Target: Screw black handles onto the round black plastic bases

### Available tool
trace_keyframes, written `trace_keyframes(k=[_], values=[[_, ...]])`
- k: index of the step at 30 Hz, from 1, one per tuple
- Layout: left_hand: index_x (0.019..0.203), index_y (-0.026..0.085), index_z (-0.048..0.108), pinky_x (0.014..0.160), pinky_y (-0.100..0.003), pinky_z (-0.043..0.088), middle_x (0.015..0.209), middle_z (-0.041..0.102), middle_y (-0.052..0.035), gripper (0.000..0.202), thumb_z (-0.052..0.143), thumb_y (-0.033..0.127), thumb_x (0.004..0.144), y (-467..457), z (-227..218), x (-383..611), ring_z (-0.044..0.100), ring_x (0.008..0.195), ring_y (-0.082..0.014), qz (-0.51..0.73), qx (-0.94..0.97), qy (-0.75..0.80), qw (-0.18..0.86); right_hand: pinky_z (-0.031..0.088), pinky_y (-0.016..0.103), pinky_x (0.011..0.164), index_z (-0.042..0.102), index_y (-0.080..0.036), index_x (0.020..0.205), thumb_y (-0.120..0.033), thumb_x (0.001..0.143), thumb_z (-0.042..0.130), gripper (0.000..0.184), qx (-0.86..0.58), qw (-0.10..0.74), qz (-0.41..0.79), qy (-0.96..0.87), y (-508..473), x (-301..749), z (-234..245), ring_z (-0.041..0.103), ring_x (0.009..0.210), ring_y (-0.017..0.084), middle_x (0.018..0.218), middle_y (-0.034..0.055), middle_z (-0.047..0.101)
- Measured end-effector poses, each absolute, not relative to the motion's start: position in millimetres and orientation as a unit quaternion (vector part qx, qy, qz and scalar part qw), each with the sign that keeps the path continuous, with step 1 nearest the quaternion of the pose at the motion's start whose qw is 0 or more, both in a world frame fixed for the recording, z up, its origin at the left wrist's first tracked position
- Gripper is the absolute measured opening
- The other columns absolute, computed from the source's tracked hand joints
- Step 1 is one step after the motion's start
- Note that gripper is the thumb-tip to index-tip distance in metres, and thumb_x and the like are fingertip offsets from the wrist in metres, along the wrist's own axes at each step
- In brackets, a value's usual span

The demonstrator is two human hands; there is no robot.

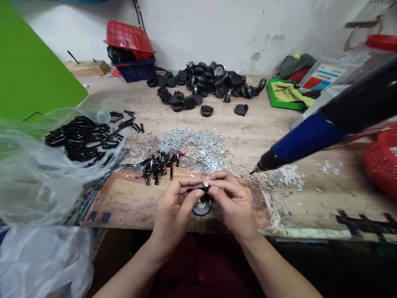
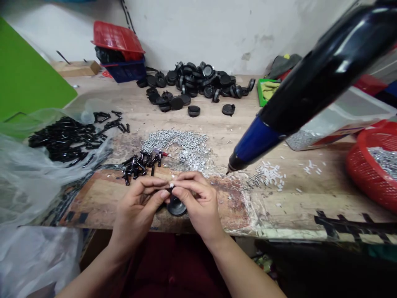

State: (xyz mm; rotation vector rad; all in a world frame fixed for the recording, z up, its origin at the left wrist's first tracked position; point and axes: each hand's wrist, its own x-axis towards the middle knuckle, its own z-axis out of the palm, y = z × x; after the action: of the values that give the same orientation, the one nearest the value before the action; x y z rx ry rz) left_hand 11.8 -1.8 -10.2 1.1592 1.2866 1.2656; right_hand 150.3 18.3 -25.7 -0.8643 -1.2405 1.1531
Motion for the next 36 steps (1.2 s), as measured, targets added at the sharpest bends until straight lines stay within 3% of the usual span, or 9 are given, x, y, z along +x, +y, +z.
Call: trace_keyframes(k=[3, 7, 13, 17, 20, 22, 27, 32, 36], values=[[0.093, 0.018, 0.06, 0.063, -0.019, 0.052, 0.084, 0.068, 0.0002, 0.014, 0.065, 0.022, 0.081, -4, -10, 9, 0.062, 0.064, -0.0076, 0.496, 0.471, 0.52, 0.511, 0.048, 0.028, 0.081, 0.074, -0.029, 0.092, -0.011, 0.081, 0.064, 0.024, -0.379, 0.573, 0.385, -0.617, 19, 156, -18, 0.06, 0.088, 0.013, 0.091, 0.0009, 0.065], [0.088, 0.019, 0.059, 0.057, -0.018, 0.051, 0.068, 0.066, 0.0027, 0.01, 0.065, 0.023, 0.081, -4, -7, 8, 0.061, 0.058, -0.0081, 0.484, 0.443, 0.512, 0.554, 0.05, 0.028, 0.078, 0.074, -0.028, 0.087, -0.013, 0.081, 0.065, 0.018, -0.37, 0.571, 0.434, -0.591, 19, 156, -20, 0.061, 0.084, 0.014, 0.088, 0.0009, 0.065], [0.092, 0.021, 0.064, 0.062, -0.022, 0.054, 0.081, 0.07, -0.0008, 0.012, 0.065, 0.022, 0.08, -11, -5, 18, 0.065, 0.062, -0.0119, 0.514, 0.505, 0.552, 0.42, 0.049, 0.029, 0.077, 0.071, -0.025, 0.08, -0.017, 0.083, 0.062, 0.013, -0.386, 0.626, 0.471, -0.487, 9, 141, -29, 0.06, 0.085, 0.015, 0.084, 0.0012, 0.062], [0.1, 0.024, 0.069, 0.066, -0.025, 0.054, 0.094, 0.072, -0.002, 0.022, 0.067, 0.024, 0.078, -11, -10, 18, 0.066, 0.065, -0.0134, 0.485, 0.551, 0.58, 0.353, 0.048, 0.03, 0.078, 0.069, -0.024, 0.084, -0.013, 0.085, 0.058, 0.016, -0.469, 0.607, 0.327, -0.552, 5, 139, -26, 0.059, 0.086, 0.015, 0.088, 0.002, 0.063], [0.1, 0.024, 0.071, 0.064, -0.026, 0.054, 0.09, 0.073, -0.0015, 0.021, 0.065, 0.028, 0.08, -7, -12, 11, 0.064, 0.059, -0.0131, 0.443, 0.579, 0.589, 0.348, 0.045, 0.037, 0.085, 0.07, -0.025, 0.093, -0.012, 0.082, 0.061, 0.019, -0.468, 0.554, 0.181, -0.664, 6, 147, -25, 0.058, 0.092, 0.019, 0.095, 0.0041, 0.066], [0.097, 0.024, 0.072, 0.067, -0.026, 0.054, 0.088, 0.074, -0.0013, 0.019, 0.063, 0.03, 0.082, -3, -12, 3, 0.065, 0.062, -0.0142, 0.415, 0.603, 0.585, 0.349, 0.044, 0.04, 0.087, 0.069, -0.025, 0.097, -0.012, 0.083, 0.061, 0.021, -0.456, 0.522, 0.144, -0.706, 9, 155, -26, 0.058, 0.094, 0.021, 0.098, 0.0052, 0.066], [0.095, 0.024, 0.071, 0.086, -0.03, 0.049, 0.095, 0.073, -0.0029, 0.016, 0.061, 0.026, 0.084, 2, -20, -10, 0.066, 0.09, -0.0194, 0.349, 0.681, 0.564, 0.311, 0.05, 0.036, 0.085, 0.064, -0.024, 0.107, -0.015, 0.089, 0.052, 0.024, -0.45, 0.454, 0.255, -0.725, 9, 172, -44, 0.06, 0.096, 0.019, 0.1, 0.0064, 0.064], [0.096, 0.022, 0.07, 0.086, -0.032, 0.047, 0.095, 0.071, -0.0056, 0.017, 0.057, 0.022, 0.085, 2, -33, -6, 0.064, 0.093, -0.0205, 0.303, 0.734, 0.547, 0.266, 0.049, 0.035, 0.091, 0.057, -0.023, 0.122, -0.011, 0.089, 0.046, 0.037, -0.402, 0.349, 0.329, -0.78, 15, 174, -71, 0.058, 0.105, 0.02, 0.112, 0.0094, 0.059], [0.096, 0.022, 0.069, 0.084, -0.033, 0.047, 0.093, 0.07, -0.0059, 0.016, 0.056, 0.023, 0.086, 1, -38, -6, 0.063, 0.092, -0.0206, 0.281, 0.744, 0.552, 0.249, 0.052, 0.029, 0.079, 0.063, -0.023, 0.113, -0.012, 0.089, 0.046, 0.031, -0.369, 0.32, 0.336, -0.806, 25, 177, -71, 0.062, 0.088, 0.017, 0.094, 0.0058, 0.062]])
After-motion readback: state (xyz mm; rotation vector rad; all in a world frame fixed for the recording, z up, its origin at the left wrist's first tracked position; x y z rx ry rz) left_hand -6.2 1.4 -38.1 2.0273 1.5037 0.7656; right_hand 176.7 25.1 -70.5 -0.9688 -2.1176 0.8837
